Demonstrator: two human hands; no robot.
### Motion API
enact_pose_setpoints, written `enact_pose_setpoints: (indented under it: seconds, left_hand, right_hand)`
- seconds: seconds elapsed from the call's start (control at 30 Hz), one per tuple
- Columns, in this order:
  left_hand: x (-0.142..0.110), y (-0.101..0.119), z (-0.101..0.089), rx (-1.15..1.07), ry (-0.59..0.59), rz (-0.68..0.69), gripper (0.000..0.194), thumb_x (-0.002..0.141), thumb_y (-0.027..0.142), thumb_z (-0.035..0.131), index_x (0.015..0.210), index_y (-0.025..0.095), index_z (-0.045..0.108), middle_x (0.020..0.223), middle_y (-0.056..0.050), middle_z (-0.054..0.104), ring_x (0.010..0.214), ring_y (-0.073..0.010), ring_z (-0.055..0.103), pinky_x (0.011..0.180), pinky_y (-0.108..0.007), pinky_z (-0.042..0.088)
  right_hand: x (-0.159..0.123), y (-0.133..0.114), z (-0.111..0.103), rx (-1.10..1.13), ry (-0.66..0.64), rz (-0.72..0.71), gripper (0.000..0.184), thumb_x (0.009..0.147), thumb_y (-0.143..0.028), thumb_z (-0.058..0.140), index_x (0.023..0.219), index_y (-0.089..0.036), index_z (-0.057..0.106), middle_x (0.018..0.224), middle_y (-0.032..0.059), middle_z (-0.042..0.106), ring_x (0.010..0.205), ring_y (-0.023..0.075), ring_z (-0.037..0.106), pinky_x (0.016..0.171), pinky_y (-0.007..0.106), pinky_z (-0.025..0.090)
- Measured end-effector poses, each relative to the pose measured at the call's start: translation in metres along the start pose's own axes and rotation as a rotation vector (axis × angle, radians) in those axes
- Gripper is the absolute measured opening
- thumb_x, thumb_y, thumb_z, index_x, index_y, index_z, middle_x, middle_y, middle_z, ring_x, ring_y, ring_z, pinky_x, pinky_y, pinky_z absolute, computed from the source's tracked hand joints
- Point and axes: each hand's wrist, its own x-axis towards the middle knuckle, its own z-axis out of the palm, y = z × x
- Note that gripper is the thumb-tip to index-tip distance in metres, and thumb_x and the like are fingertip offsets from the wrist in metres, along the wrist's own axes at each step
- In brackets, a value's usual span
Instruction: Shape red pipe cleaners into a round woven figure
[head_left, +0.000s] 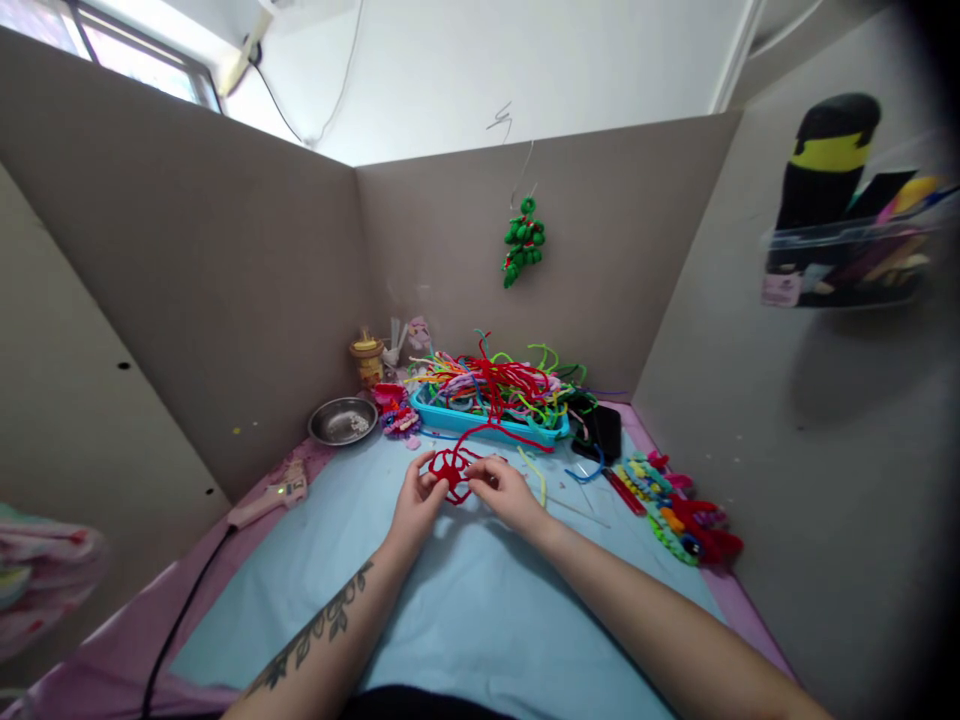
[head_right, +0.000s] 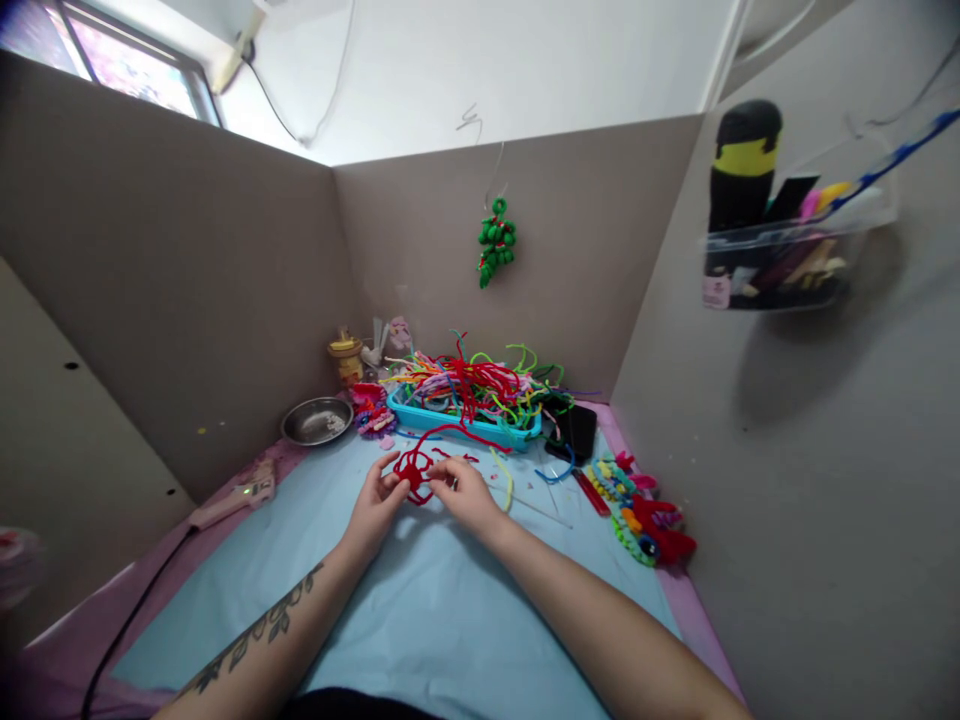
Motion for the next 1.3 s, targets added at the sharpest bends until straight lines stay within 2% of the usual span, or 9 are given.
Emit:
enact_pose_setpoints:
  seconds: [0.1,0.27,0.53,0.63,0.77,0.87,1.0,1.1,1.3]
  left_hand:
    - [-0.001,-0.001,0.000,0.009,-0.025,-0.003,0.053,0.072,0.034,0.064,0.116,0.018,0.039,0.072,0.001,0.060,0.069,-0.0138,0.059,0.066,-0.026,0.045]
    - [-0.003,0.000,0.002,0.058,-0.024,-0.008,0.052,0.070,0.035,0.066,0.114,0.019,0.042,0.067,0.003,0.057,0.063,-0.0124,0.057,0.062,-0.024,0.043]
    - [-0.001,-0.001,-0.002,0.016,0.016,-0.073,0.057,0.065,0.036,0.070,0.114,0.020,0.044,0.066,0.004,0.057,0.058,-0.0099,0.055,0.059,-0.021,0.042]
    - [-0.001,0.000,-0.001,0.022,0.001,-0.072,0.057,0.066,0.036,0.069,0.115,0.019,0.043,0.065,0.004,0.057,0.058,-0.0101,0.055,0.059,-0.021,0.041]
    - [-0.001,-0.001,0.001,0.027,-0.036,-0.036,0.054,0.069,0.033,0.067,0.115,0.017,0.044,0.063,0.005,0.054,0.057,-0.0092,0.053,0.058,-0.020,0.041]
    - [-0.002,-0.004,0.000,0.059,-0.061,-0.002,0.050,0.071,0.030,0.066,0.115,0.018,0.044,0.063,0.005,0.053,0.059,-0.0094,0.053,0.060,-0.021,0.042]
    - [-0.004,-0.007,0.000,0.115,-0.061,0.040,0.046,0.073,0.027,0.064,0.115,0.019,0.045,0.065,0.004,0.053,0.061,-0.0091,0.053,0.062,-0.020,0.042]
    - [-0.005,-0.007,0.001,0.138,-0.076,0.049,0.045,0.074,0.027,0.063,0.115,0.019,0.045,0.066,0.004,0.053,0.061,-0.0089,0.052,0.062,-0.020,0.041]
    - [-0.003,-0.006,0.001,0.030,-0.071,0.024,0.048,0.076,0.030,0.062,0.116,0.019,0.039,0.068,0.003,0.054,0.062,-0.0107,0.053,0.060,-0.022,0.041]
  right_hand:
    - [-0.004,0.001,0.004,-0.123,0.029,-0.071,0.012,0.073,-0.020,0.058,0.082,-0.018,0.066,0.081,0.0030,0.057,0.073,0.0150,0.054,0.067,0.028,0.044]
    - [-0.007,-0.001,0.005,-0.173,0.070,-0.096,0.009,0.076,-0.020,0.057,0.076,-0.019,0.066,0.082,0.0037,0.055,0.080,0.0171,0.055,0.073,0.030,0.044]
    - [-0.016,0.001,0.013,-0.242,0.079,-0.205,0.011,0.077,-0.022,0.058,0.068,-0.020,0.064,0.073,0.0033,0.058,0.076,0.0181,0.054,0.073,0.032,0.042]
    - [-0.016,-0.001,0.014,-0.171,0.101,-0.146,0.012,0.077,-0.023,0.058,0.067,-0.019,0.064,0.073,0.0031,0.058,0.075,0.0173,0.055,0.071,0.030,0.043]
    - [-0.010,0.001,0.012,-0.044,0.112,0.033,0.012,0.072,-0.025,0.061,0.064,-0.017,0.064,0.069,0.0027,0.057,0.069,0.0164,0.055,0.065,0.027,0.042]
    - [-0.008,0.006,0.014,0.049,0.121,0.126,0.014,0.069,-0.029,0.062,0.061,-0.017,0.063,0.069,0.0023,0.056,0.069,0.0163,0.054,0.068,0.028,0.042]
    - [-0.009,0.012,0.018,0.127,0.202,0.162,0.023,0.068,-0.035,0.063,0.055,-0.017,0.061,0.084,0.0052,0.056,0.083,0.0192,0.054,0.083,0.035,0.039]
    - [-0.010,0.015,0.020,0.148,0.199,0.197,0.025,0.067,-0.038,0.063,0.054,-0.017,0.061,0.090,0.0067,0.054,0.091,0.0217,0.051,0.090,0.038,0.035]
    - [-0.004,0.013,0.012,0.112,0.176,0.142,0.021,0.069,-0.038,0.062,0.064,-0.018,0.066,0.087,0.0046,0.054,0.090,0.0203,0.050,0.085,0.032,0.037]
